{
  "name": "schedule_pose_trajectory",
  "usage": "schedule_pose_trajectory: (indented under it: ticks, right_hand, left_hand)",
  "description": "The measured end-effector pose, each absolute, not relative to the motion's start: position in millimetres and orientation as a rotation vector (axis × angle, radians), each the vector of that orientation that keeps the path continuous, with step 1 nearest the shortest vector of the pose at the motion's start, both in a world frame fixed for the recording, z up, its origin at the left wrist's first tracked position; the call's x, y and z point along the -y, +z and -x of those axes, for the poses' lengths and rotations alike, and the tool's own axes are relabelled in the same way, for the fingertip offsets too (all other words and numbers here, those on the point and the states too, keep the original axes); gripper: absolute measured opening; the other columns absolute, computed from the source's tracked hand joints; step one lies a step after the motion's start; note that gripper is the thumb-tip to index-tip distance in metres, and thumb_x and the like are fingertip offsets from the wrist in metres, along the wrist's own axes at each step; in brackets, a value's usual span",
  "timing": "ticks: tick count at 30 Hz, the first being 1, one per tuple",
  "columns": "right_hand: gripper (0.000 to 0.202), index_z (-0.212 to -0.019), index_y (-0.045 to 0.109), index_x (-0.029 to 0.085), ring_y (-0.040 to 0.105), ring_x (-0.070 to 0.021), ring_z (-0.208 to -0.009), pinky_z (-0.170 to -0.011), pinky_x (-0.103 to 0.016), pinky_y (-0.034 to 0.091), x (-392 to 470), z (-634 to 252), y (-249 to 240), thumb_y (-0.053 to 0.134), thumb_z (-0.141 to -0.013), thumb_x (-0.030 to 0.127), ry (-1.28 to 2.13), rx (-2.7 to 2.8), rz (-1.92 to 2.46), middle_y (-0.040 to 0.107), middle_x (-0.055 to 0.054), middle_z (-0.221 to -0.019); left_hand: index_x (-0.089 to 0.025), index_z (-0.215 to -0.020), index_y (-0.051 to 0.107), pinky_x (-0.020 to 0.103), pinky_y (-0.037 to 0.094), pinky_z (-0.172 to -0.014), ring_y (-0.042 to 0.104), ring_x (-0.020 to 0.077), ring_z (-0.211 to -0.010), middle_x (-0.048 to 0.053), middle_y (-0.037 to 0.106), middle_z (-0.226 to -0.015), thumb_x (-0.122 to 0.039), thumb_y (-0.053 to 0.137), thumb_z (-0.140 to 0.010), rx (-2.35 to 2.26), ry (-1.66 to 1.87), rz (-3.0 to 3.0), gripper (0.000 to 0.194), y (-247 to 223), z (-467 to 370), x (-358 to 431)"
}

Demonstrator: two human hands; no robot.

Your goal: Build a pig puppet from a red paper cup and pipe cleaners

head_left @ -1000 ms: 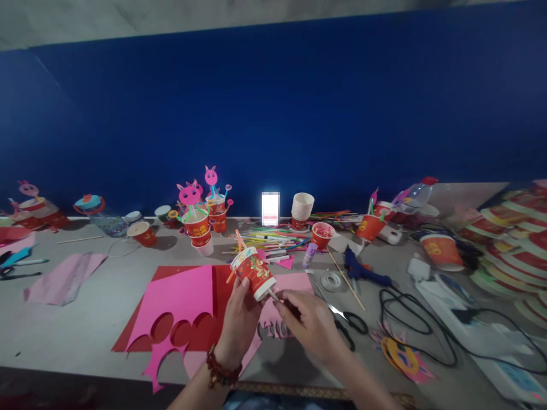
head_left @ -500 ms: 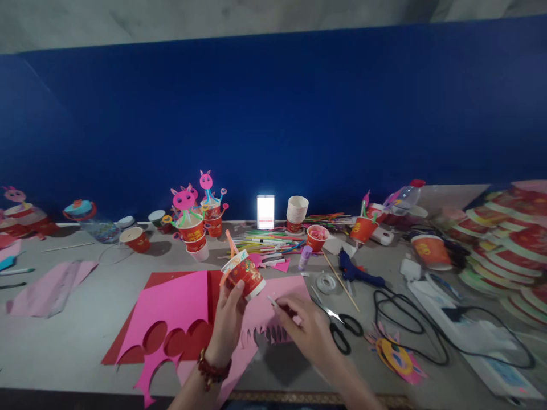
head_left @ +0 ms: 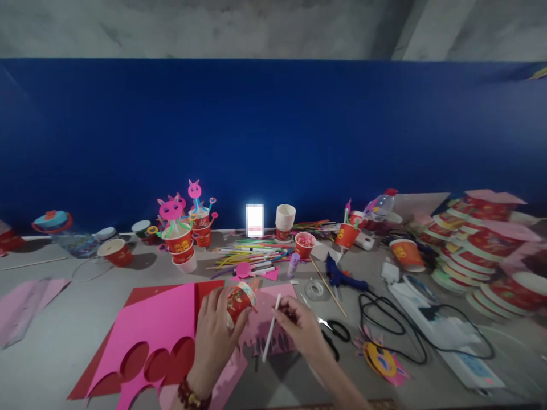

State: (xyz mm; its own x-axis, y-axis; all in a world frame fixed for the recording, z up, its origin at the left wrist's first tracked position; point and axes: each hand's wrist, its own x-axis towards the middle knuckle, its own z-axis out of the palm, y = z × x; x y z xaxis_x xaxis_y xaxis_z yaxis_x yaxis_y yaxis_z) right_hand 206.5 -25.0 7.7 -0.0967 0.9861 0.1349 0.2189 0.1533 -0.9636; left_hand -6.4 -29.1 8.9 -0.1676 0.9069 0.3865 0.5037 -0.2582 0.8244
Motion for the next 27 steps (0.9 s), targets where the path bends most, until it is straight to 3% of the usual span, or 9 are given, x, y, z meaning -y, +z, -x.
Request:
schedule_pose_trajectory:
  ticks: [3, 7, 12, 15, 18, 21, 23, 27]
  right_hand:
    - [0.026, -0.073, 0.056, 0.021, 0.055, -0.0138, -0.059, -0.057, -0.023, 0.044, 25, -199, 18, 0.065, -0.087, 0.042, 1.090, 1.525, 1.179, 0.057, 0.003, -0.064]
    - [0.023, -0.077, 0.059, 0.021, 0.058, -0.0146, -0.058, -0.057, -0.024, 0.048, 24, -193, 21, 0.067, -0.084, 0.042, 1.223, 1.435, 1.156, 0.059, 0.003, -0.066]
    - [0.031, -0.072, 0.061, 0.020, 0.059, -0.0142, -0.058, -0.056, -0.024, 0.049, 26, -212, 17, 0.064, -0.087, 0.046, 1.172, 1.491, 1.165, 0.060, 0.002, -0.065]
    - [0.024, -0.091, 0.069, 0.020, 0.067, -0.0170, -0.070, -0.061, -0.024, 0.052, 19, -259, 18, 0.057, -0.093, 0.041, 0.888, 1.779, 1.311, 0.072, -0.003, -0.083]
    - [0.023, -0.104, 0.069, 0.021, 0.070, -0.0217, -0.091, -0.080, -0.029, 0.054, 0, -325, 20, 0.049, -0.094, 0.026, 0.238, 1.898, 1.719, 0.074, -0.007, -0.101]
    - [0.031, -0.106, 0.069, 0.014, 0.065, -0.0316, -0.102, -0.092, -0.042, 0.048, -21, -379, 13, 0.053, -0.080, 0.008, 0.050, 1.859, 1.903, 0.071, -0.017, -0.110]
    - [0.037, -0.105, 0.069, 0.014, 0.065, -0.0323, -0.099, -0.090, -0.041, 0.047, -31, -397, 3, 0.057, -0.072, 0.002, -0.002, 1.893, 1.967, 0.071, -0.017, -0.108]
    - [0.050, -0.114, 0.068, 0.017, 0.066, -0.0277, -0.093, -0.084, -0.034, 0.046, -45, -407, -13, 0.058, -0.069, -0.002, -0.028, 1.976, 1.976, 0.068, -0.012, -0.108]
  left_hand:
    - [-0.027, -0.120, 0.072, 0.055, 0.023, -0.115, 0.049, 0.0419, -0.126, 0.015, 0.066, -0.129, -0.034, 0.083, -0.074, -1.466, 1.364, -1.808, 0.048, 22, -11, 34]
    - [-0.029, -0.102, 0.079, 0.047, 0.035, -0.106, 0.058, 0.0368, -0.107, 0.012, 0.074, -0.106, -0.030, 0.080, -0.078, -1.177, 1.262, -1.675, 0.024, 24, -28, 37]
    - [-0.030, -0.106, 0.079, 0.037, 0.047, -0.084, 0.064, 0.0323, -0.088, 0.012, 0.075, -0.093, -0.028, 0.079, -0.080, -1.129, 1.168, -1.685, 0.026, 16, -34, 35]
    - [-0.028, -0.102, 0.078, 0.035, 0.049, -0.076, 0.065, 0.0283, -0.082, 0.010, 0.075, -0.088, -0.027, 0.070, -0.088, -1.085, 1.168, -1.810, 0.016, 16, -34, 34]
    - [-0.026, -0.102, 0.073, 0.037, 0.051, -0.085, 0.066, 0.0265, -0.093, 0.008, 0.075, -0.097, -0.023, 0.059, -0.095, -1.073, 1.210, -2.050, 0.016, 16, -32, 32]
    - [-0.025, -0.106, 0.067, 0.037, 0.051, -0.092, 0.066, 0.0241, -0.103, 0.007, 0.074, -0.105, -0.018, 0.055, -0.097, -1.081, 1.222, -2.203, 0.016, 14, -30, 31]
    - [-0.024, -0.107, 0.064, 0.034, 0.053, -0.089, 0.067, 0.0220, -0.101, 0.006, 0.073, -0.104, -0.016, 0.054, -0.098, -1.079, 1.238, -2.226, 0.016, 13, -31, 32]
    - [-0.024, -0.105, 0.063, 0.032, 0.054, -0.086, 0.069, 0.0203, -0.097, 0.005, 0.073, -0.100, -0.016, 0.056, -0.098, -1.084, 1.283, -2.196, 0.013, 16, -35, 34]
